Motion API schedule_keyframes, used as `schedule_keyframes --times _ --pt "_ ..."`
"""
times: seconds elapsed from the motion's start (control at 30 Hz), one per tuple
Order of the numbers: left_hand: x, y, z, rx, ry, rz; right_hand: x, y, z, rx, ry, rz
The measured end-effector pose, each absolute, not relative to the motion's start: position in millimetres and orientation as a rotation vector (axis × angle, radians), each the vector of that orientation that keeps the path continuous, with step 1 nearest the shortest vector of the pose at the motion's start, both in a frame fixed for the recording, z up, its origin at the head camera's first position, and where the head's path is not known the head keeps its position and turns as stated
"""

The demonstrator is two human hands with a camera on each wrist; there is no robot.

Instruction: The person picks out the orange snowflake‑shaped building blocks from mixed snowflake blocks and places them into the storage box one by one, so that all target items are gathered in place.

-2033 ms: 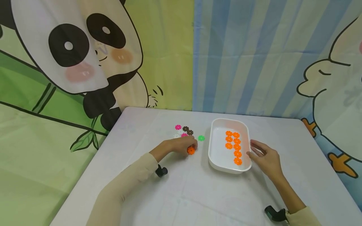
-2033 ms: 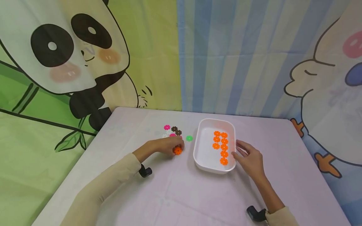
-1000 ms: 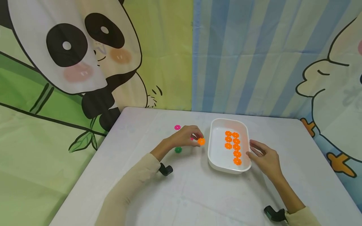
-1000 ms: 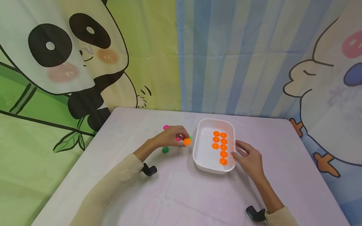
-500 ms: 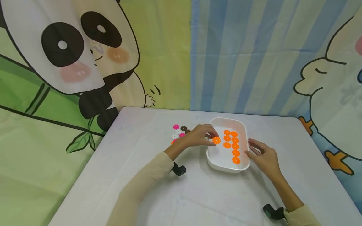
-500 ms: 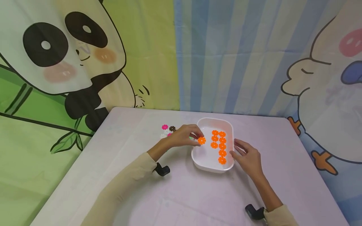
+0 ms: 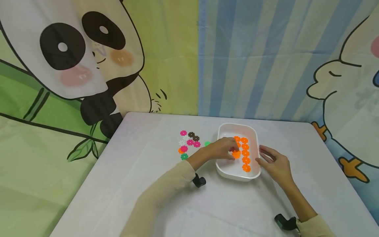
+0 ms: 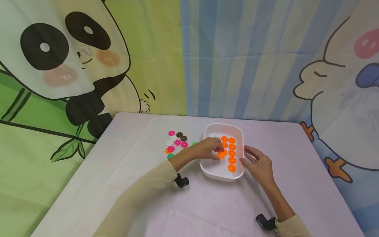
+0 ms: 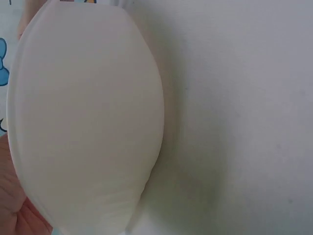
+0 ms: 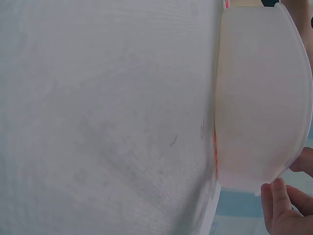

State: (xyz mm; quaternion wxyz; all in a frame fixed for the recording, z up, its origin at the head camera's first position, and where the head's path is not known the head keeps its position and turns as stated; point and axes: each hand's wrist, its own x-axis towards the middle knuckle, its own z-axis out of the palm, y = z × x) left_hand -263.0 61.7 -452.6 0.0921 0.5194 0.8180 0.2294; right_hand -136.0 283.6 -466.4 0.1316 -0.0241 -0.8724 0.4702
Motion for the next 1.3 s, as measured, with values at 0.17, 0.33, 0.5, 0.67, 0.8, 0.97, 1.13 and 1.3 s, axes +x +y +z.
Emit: schedule_keyframes --times 0.17,0.33,0.5,0.67,0.8,0.97,1.13,1.3 --pt "-262 71 -454 1.551 2.457 0.538 -136 282 -466 -0.069 -2.532 1.382" --pt "-263 79 -456 1.544 2.466 0.439 -136 281 -465 -0.059 -2.53 1.384" --pt "-267 87 -458 1.577 2.466 0.337 -137 282 -466 -0.062 -2.528 1.388" --pt "-270 90 -460 1.58 2.461 0.292 -138 282 -467 -0.053 -2.516 1.407" --pt "-270 91 -458 1.561 2.455 0.275 -138 282 -467 -0.037 -2.509 1.403" --pt "-270 93 -457 1.541 2.455 0.236 -139 283 -468 -0.031 -2.504 1.403" --pt "-271 94 -457 1.559 2.453 0.217 -138 284 -467 -0.008 -2.492 1.414" --pt "-273 92 -456 1.613 2.443 0.293 -136 285 -466 0.0 -2.477 1.446"
